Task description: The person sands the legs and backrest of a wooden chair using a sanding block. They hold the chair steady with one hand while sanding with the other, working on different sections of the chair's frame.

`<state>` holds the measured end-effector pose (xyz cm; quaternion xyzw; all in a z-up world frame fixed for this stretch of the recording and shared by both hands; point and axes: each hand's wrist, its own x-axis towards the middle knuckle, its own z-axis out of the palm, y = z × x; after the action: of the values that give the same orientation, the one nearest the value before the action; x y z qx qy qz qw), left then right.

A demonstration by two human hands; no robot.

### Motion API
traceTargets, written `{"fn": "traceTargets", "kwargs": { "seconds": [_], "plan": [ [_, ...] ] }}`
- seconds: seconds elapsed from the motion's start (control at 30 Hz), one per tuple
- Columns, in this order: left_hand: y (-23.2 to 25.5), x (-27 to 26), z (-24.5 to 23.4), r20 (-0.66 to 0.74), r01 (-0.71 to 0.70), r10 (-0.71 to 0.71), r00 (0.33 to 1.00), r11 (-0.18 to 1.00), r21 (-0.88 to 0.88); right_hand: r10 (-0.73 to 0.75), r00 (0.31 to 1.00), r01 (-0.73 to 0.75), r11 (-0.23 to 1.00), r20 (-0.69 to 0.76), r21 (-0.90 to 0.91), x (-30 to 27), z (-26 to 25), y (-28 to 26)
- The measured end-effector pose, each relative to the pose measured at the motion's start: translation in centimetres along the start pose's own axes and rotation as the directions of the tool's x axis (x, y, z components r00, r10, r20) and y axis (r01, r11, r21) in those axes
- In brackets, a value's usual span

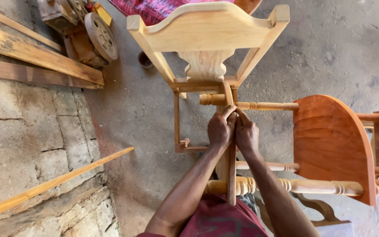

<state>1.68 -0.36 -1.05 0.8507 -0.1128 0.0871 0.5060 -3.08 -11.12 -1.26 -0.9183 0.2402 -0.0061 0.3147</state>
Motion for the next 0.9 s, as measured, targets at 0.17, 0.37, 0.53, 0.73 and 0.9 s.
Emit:
{"fn": "traceTargets", "kwargs": {
  "seconds": [0.17, 0.37, 0.53, 0.73, 0.9],
  "plan": [
    [1.5, -3.2, -2.6, 0.227, 0.293, -0.256, 0.939, 0.945, -0.146, 0.045, 0.998, -0.044, 0.999, 0.045, -0.007, -3.6, -2.4, -3.1],
    [2.0, -5.0, -3.4, 0.140, 0.184, -0.159, 0.977, 0.963, -0.195, 0.052, 0.999, -0.053, 0.993, -0.013, -0.108, -5.9, -2.4, -2.9],
    [1.4, 0.0, -2.2, 0.340, 0.451, -0.398, 0.852, 0.888, -0.089, 0.174, 0.984, -0.166, 0.973, 0.038, -0.160, -1.0, -1.4, -3.7],
    [0.1, -0.7, -1.4, 0.232, 0.331, -0.291, 0.928, 0.930, -0.161, -0.045, 0.996, 0.029, 0.979, -0.073, -0.200, -1.8, -2.6, -5.2],
    [1.5, -4.0, -3.3, 0.110, 0.222, -0.198, 0.974, 0.932, -0.285, 0.013, 0.998, -0.025, 0.983, -0.066, -0.180, -4.9, -2.8, -4.9]
  ]
}}
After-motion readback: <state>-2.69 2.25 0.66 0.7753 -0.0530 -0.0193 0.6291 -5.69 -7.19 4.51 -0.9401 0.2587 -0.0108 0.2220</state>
